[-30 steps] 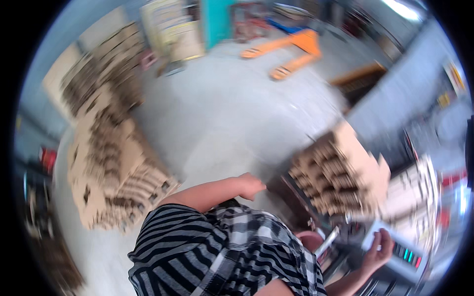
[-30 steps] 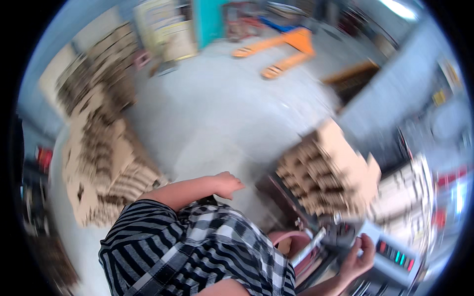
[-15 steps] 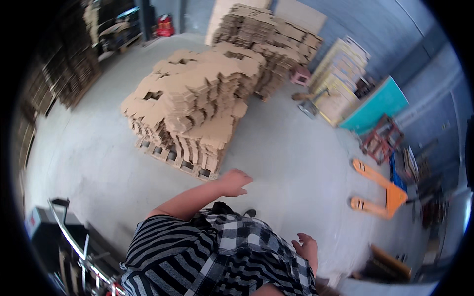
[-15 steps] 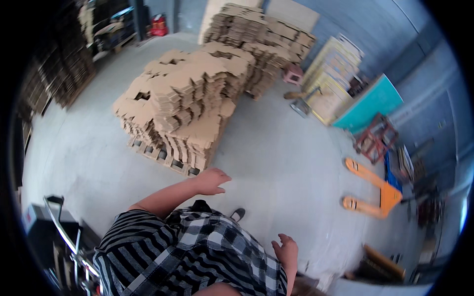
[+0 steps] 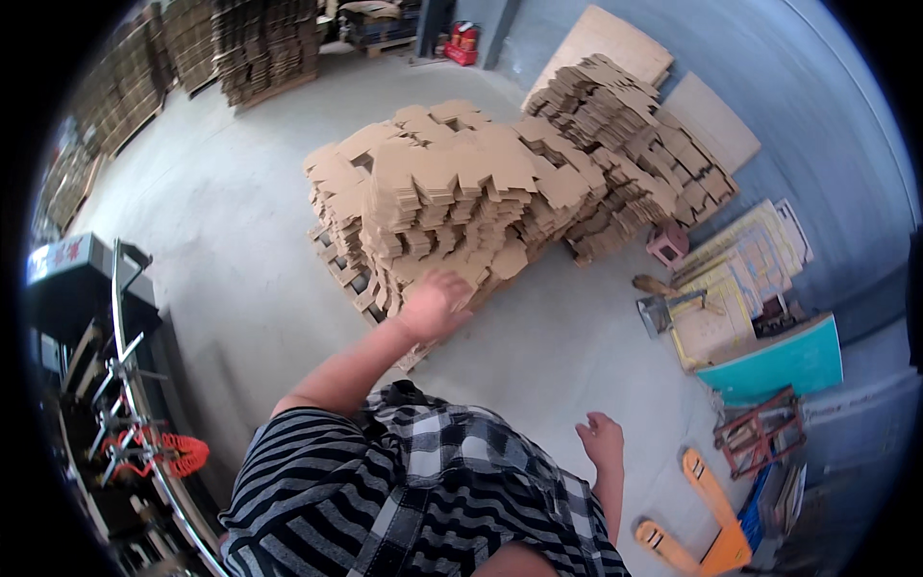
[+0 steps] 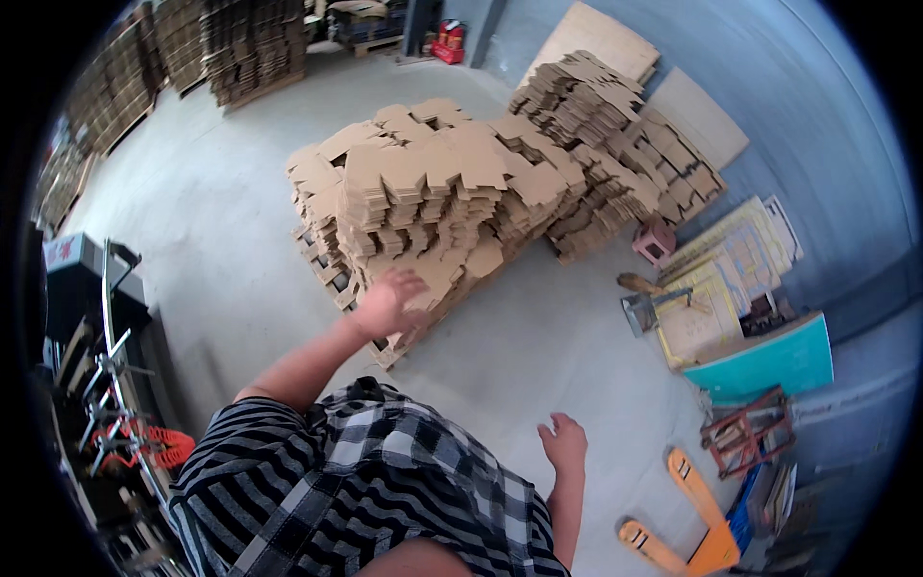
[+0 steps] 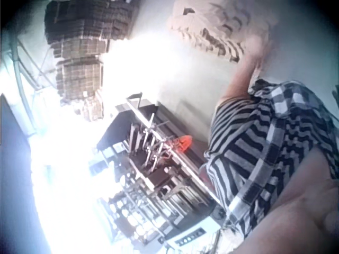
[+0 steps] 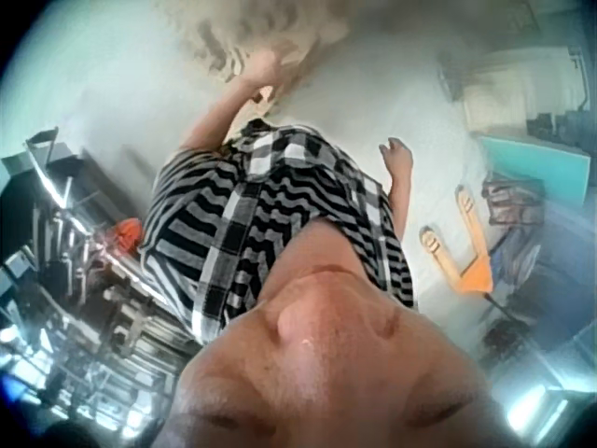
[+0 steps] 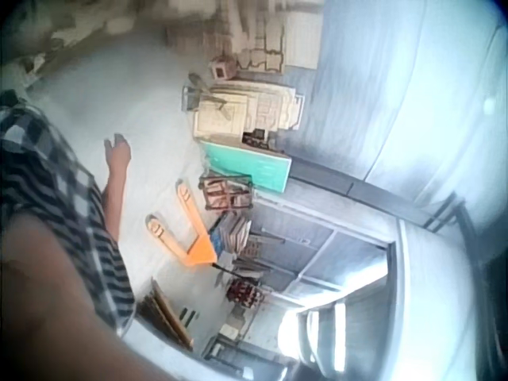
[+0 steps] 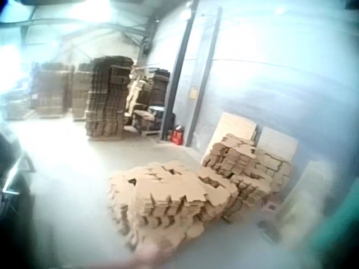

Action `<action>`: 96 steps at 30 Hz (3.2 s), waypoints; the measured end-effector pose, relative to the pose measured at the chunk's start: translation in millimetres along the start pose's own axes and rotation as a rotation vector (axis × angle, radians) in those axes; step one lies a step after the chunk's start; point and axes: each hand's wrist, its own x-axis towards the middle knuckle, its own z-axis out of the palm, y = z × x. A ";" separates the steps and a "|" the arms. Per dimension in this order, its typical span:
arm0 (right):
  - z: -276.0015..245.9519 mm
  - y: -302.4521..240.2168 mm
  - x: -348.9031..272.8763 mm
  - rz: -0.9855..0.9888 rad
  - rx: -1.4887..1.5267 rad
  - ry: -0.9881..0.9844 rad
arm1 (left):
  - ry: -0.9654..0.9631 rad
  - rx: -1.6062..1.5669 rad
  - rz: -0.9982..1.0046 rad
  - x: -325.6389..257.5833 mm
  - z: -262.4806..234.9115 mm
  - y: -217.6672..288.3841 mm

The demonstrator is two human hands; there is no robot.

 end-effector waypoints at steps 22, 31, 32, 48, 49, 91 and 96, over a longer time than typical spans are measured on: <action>32.7 -162.9 498.3 -0.126 0.518 -0.179 | 0.462 -0.072 -1.285 128.5 5.7 -311.6; 81.1 -222.6 615.2 0.070 0.848 -0.593 | 0.407 -0.488 -1.434 158.3 -0.6 -296.2; 86.4 -229.4 615.9 0.025 0.875 -0.613 | 0.460 -0.480 -1.421 154.4 3.0 -295.8; 101.2 -210.2 648.3 0.238 0.938 -0.929 | 0.474 -0.681 -1.599 149.0 2.5 -291.0; 100.8 -211.5 649.2 0.229 0.944 -0.929 | 0.545 -0.849 -1.577 153.2 4.7 -290.6; 81.4 -175.0 644.3 0.224 0.915 -1.077 | 0.618 -0.970 -1.377 134.8 5.6 -278.2; 71.1 -162.5 630.9 0.148 0.963 -1.054 | 0.664 -0.922 -1.285 140.7 -4.1 -258.4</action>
